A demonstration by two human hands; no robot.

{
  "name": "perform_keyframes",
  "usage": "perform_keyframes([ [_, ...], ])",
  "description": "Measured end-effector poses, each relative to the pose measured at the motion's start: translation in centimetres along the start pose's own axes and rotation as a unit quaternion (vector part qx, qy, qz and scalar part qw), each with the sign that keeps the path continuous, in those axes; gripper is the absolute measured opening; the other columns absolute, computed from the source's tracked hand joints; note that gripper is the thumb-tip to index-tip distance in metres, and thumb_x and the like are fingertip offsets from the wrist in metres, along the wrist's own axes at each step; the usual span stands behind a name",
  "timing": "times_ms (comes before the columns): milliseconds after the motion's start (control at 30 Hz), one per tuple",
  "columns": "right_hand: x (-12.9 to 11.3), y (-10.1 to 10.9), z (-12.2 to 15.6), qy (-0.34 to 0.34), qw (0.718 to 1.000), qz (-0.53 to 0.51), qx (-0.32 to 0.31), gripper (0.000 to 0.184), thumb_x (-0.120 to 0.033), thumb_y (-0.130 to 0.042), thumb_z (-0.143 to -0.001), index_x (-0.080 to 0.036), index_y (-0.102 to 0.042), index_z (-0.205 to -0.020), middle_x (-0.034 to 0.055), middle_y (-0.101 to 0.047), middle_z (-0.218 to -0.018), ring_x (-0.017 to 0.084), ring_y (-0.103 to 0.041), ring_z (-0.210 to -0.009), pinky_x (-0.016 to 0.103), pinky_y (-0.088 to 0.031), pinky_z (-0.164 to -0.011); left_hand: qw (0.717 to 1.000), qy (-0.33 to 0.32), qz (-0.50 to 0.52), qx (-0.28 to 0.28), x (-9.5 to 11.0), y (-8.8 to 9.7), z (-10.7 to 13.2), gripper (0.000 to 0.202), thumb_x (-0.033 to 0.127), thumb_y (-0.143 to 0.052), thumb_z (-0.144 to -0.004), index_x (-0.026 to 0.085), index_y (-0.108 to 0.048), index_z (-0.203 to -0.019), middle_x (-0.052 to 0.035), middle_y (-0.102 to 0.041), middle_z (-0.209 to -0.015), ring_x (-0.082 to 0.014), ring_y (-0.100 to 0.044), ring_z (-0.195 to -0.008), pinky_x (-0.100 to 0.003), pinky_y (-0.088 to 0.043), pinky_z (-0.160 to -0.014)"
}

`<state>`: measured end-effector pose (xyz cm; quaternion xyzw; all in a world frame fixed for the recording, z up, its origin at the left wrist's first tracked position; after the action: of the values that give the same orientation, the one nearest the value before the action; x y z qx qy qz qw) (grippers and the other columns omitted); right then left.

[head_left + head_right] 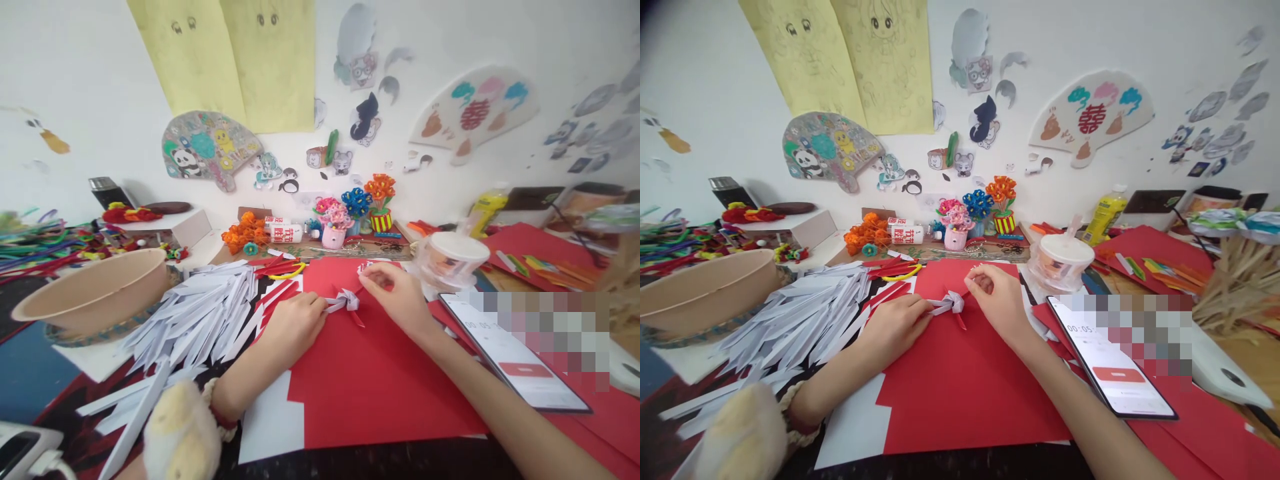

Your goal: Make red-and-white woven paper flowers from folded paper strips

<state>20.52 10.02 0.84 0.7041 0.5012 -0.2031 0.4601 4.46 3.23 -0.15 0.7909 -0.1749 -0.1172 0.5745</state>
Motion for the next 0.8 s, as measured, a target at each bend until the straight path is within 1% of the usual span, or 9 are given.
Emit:
perform_keyframes([
  [67, -0.7, 0.6, 0.4, 0.004, 0.999, -0.001, 0.043, 0.014, -0.032, -0.06, -0.083, -0.018, -0.063, -0.081, 0.0026, -0.066, -0.068, 0.017, -0.059, -0.06, 0.029, -0.046, -0.057, 0.999, 0.022, 0.029, 0.003, -0.2, 0.2, 0.0, 0.017, 0.017, -0.046, -0.09, 0.016, -0.062, -0.082, -0.0041, -0.066, -0.078, -0.0174, -0.062, -0.071, -0.025, -0.042, -0.059],
  [133, -2.2, 0.4, 1.1, 0.067, 0.997, 0.018, 0.038, 0.013, -0.029, -0.058, -0.085, -0.019, -0.062, -0.079, 0.0012, -0.064, -0.064, 0.015, -0.056, -0.055, 0.027, -0.045, -0.055, 0.996, 0.052, 0.066, 0.008, -0.6, 0.3, 0.0, 0.013, 0.015, -0.05, -0.086, 0.017, -0.061, -0.08, -0.0037, -0.067, -0.079, -0.0166, -0.063, -0.07, -0.024, -0.043, -0.06],
  [167, -3.2, -0.1, 1.5, 0.116, 0.992, 0.038, 0.02, 0.013, -0.027, -0.057, -0.086, -0.019, -0.062, -0.077, 0.0007, -0.063, -0.062, 0.014, -0.054, -0.053, 0.026, -0.044, -0.053, 0.994, 0.068, 0.084, 0.013, -0.8, 0.4, 0.0, 0.011, 0.014, -0.051, -0.084, 0.017, -0.061, -0.08, -0.0033, -0.067, -0.078, -0.016, -0.062, -0.069, -0.024, -0.043, -0.059],
  [233, -4.7, -1.3, 2.5, 0.206, 0.974, 0.086, -0.028, 0.013, -0.023, -0.055, -0.088, -0.019, -0.063, -0.079, 0.0018, -0.065, -0.066, 0.014, -0.056, -0.056, 0.026, -0.045, -0.056, 0.989, 0.095, 0.108, 0.025, -1.0, 0.6, 0.1, 0.01, 0.012, -0.053, -0.08, 0.017, -0.06, -0.077, -0.0022, -0.067, -0.075, -0.0145, -0.061, -0.064, -0.023, -0.041, -0.057],
  [300, -5.2, -2.3, 3.2, 0.255, 0.957, 0.125, -0.064, 0.013, -0.021, -0.053, -0.09, -0.019, -0.065, -0.084, 0.0033, -0.068, -0.073, 0.016, -0.06, -0.064, 0.028, -0.047, -0.061, 0.984, 0.116, 0.128, 0.037, -1.1, 0.8, 0.1, 0.009, 0.011, -0.054, -0.078, 0.017, -0.06, -0.075, -0.0008, -0.067, -0.071, -0.0134, -0.059, -0.06, -0.023, -0.039, -0.054],
  [433, -4.8, -3.2, 3.6, 0.286, 0.937, 0.178, -0.09, 0.016, -0.023, -0.051, -0.094, -0.017, -0.066, -0.098, 0.0067, -0.071, -0.086, 0.019, -0.063, -0.074, 0.032, -0.049, -0.068, 0.975, 0.119, 0.169, 0.077, -0.7, 1.6, 0.2, 0.01, 0.014, -0.054, -0.08, 0.017, -0.061, -0.075, 0.0004, -0.066, -0.067, -0.0123, -0.058, -0.058, -0.022, -0.041, -0.055],
  [567, -4.9, -3.2, 3.5, 0.304, 0.927, 0.196, -0.098, 0.02, -0.024, -0.048, -0.096, -0.018, -0.067, -0.096, 0.008, -0.071, -0.088, 0.02, -0.062, -0.077, 0.033, -0.049, -0.07, 0.965, 0.098, 0.212, 0.117, -0.1, 2.4, 0.3, 0.012, 0.016, -0.054, -0.083, 0.017, -0.064, -0.077, 0.0011, -0.066, -0.065, -0.0105, -0.057, -0.056, -0.021, -0.042, -0.053],
  [667, -5.4, -2.8, 3.4, 0.326, 0.92, 0.199, -0.085, 0.026, -0.023, -0.044, -0.097, -0.017, -0.069, -0.091, 0.0088, -0.072, -0.086, 0.019, -0.062, -0.075, 0.033, -0.05, -0.071, 0.953, 0.077, 0.262, 0.133, 0.0, 2.7, 0.2, 0.011, 0.017, -0.056, -0.084, 0.018, -0.067, -0.084, 0.0018, -0.068, -0.066, -0.0095, -0.058, -0.055, -0.02, -0.043, -0.054],
  [800, -6.0, -2.2, 3.4, 0.35, 0.914, 0.199, -0.052, 0.026, -0.02, -0.043, -0.097, -0.014, -0.068, -0.094, 0.0112, -0.072, -0.087, 0.021, -0.064, -0.077, 0.034, -0.05, -0.073, 0.942, 0.061, 0.297, 0.143, -0.5, 2.9, 0.1, 0.011, 0.017, -0.061, -0.083, 0.02, -0.068, -0.091, 0.0015, -0.071, -0.074, -0.0097, -0.061, -0.06, -0.021, -0.046, -0.057],
])
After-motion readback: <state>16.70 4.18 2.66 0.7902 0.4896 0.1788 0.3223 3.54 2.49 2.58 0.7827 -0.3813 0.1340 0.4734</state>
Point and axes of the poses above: each hand's wrist, its own z-axis away from the middle knuckle, its own y-axis out of the back of the hand, x = y × z, the point moved 7 cm from there along -z, towards the middle knuckle
